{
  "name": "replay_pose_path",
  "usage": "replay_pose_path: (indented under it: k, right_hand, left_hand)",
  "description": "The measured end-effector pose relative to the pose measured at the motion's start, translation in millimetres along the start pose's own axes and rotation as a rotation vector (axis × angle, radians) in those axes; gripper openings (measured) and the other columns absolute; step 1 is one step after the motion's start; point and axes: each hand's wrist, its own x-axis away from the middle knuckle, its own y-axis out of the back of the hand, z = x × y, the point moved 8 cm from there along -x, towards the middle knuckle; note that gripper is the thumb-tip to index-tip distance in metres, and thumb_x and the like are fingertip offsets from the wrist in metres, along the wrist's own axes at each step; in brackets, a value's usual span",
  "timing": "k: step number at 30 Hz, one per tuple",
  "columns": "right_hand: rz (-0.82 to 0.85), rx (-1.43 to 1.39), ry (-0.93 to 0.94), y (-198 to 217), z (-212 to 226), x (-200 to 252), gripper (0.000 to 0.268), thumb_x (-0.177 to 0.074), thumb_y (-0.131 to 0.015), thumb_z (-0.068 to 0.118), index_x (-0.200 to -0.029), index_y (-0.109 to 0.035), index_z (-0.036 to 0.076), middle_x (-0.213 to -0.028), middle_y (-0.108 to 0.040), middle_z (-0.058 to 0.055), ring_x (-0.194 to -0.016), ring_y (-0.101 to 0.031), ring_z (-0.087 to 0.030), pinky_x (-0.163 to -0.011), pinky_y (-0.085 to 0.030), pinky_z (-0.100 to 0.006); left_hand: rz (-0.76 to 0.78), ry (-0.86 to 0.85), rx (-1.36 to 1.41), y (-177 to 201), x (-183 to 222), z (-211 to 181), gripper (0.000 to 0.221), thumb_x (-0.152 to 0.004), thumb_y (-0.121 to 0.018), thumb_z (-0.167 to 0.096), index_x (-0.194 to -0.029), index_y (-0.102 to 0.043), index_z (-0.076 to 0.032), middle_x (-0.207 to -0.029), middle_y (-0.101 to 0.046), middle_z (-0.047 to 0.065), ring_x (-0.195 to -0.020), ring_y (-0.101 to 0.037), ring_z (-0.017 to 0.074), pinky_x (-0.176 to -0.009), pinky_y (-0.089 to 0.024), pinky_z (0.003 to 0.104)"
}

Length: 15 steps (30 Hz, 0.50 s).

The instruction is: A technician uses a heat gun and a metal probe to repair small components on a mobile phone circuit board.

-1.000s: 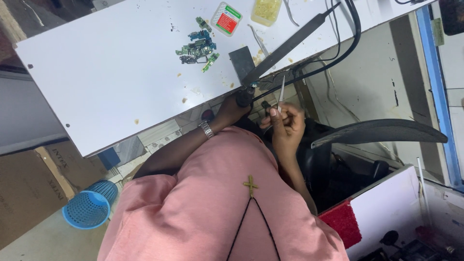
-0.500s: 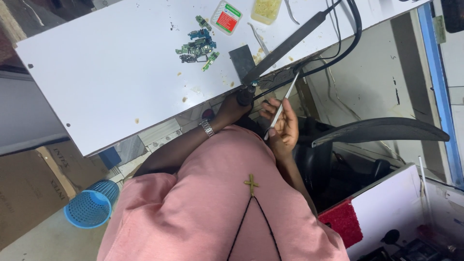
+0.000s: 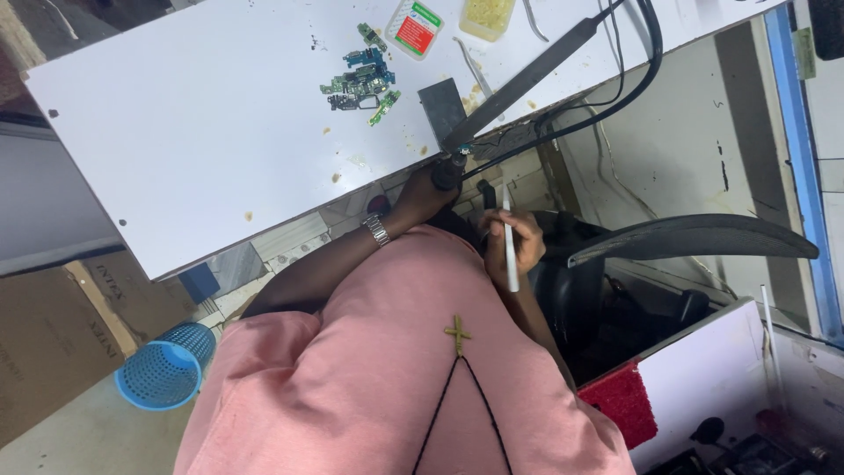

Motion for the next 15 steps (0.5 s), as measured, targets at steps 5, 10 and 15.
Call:
replay_pose_path:
  k: [5,10,15]
  right_hand:
    - [0.069,0.1,0.1,-9.4,16.3,-16.5,0.02,-0.097,-0.08,0.009,-0.106,-0.082,-0.009,-0.086,-0.078,-0.019,-0.062,-0.074,-0.029,-0.055,-0.059,-0.038]
    - [0.116,0.211,0.272,-27.5,38.2,-25.6,0.017,-0.091,-0.083,-0.007,-0.107,-0.084,-0.012,-0.088,-0.076,-0.024,-0.064,-0.073,-0.033,-0.059,-0.059,-0.034]
    - [0.068,0.233,0.295,-28.3,26.6,-13.8,0.019,-0.088,-0.086,-0.001,-0.104,-0.082,-0.01,-0.088,-0.08,-0.02,-0.065,-0.076,-0.03,-0.06,-0.062,-0.037]
  left_hand:
    - [-0.02,-0.039,0.017,2.7,5.2,-8.7,0.056,-0.084,-0.074,-0.038,-0.122,-0.071,0.004,-0.122,-0.074,0.03,-0.123,-0.068,0.05,-0.102,-0.055,0.059]
    - [-0.018,-0.008,0.045,0.2,3.1,-3.9,0.054,-0.084,-0.073,-0.038,-0.121,-0.071,0.001,-0.122,-0.074,0.029,-0.124,-0.067,0.049,-0.104,-0.055,0.058]
    - [-0.036,0.019,0.005,-5.5,1.4,8.6,0.056,-0.083,-0.075,-0.04,-0.121,-0.072,0.002,-0.121,-0.076,0.027,-0.122,-0.07,0.0457,-0.103,-0.055,0.056]
